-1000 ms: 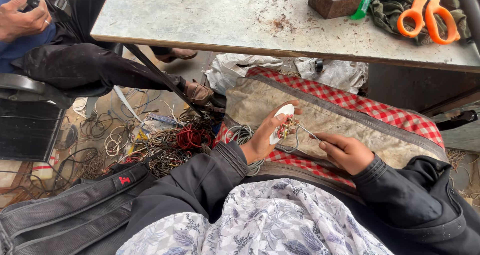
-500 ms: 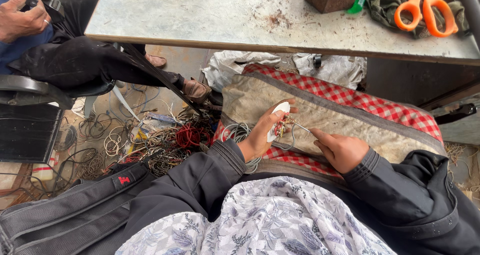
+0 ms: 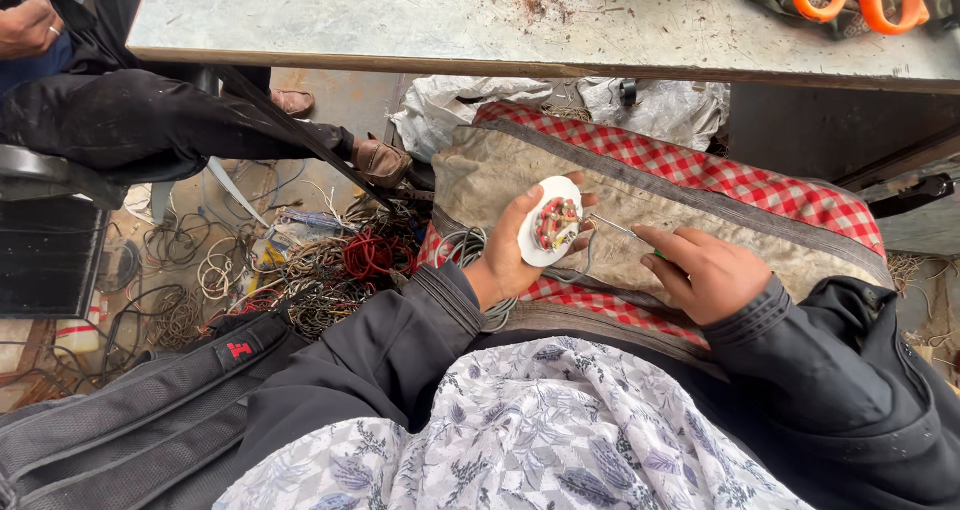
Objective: The person holds a small white circular electrical component with exposed wires and uses a screwdriver to adjust internal connections. The person repeatedly tightens and loosens screws while manipulating the wires with their fingers.
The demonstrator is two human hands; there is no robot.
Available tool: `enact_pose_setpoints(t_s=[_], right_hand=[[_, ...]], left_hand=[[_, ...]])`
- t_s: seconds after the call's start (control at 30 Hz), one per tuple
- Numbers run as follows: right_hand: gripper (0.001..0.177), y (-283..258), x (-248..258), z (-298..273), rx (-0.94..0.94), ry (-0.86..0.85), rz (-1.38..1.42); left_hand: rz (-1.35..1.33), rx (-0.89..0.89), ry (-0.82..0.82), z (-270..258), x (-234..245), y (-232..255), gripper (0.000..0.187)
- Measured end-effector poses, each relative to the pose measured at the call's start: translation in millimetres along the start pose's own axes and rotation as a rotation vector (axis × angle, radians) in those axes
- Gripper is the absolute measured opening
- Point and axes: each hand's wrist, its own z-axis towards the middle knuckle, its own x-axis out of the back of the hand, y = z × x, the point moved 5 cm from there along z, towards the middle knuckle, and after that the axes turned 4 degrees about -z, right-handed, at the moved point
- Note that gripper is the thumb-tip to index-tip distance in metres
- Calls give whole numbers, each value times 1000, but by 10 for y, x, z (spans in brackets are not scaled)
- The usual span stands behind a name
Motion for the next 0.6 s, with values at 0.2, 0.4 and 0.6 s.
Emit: enact_pose_setpoints(t_s=[0.2, 0.4, 0.6], right_hand=[[38, 144, -253, 19, -94, -146, 369], [39, 169, -296, -1, -250, -233, 482], [38, 120, -267, -8, -174, -158, 418]], left_hand=[[-8, -8, -9, -8, -33, 52, 77], [17, -1, -20, -10, -60, 60, 82], [21, 0, -18, -12, -62, 43, 82]])
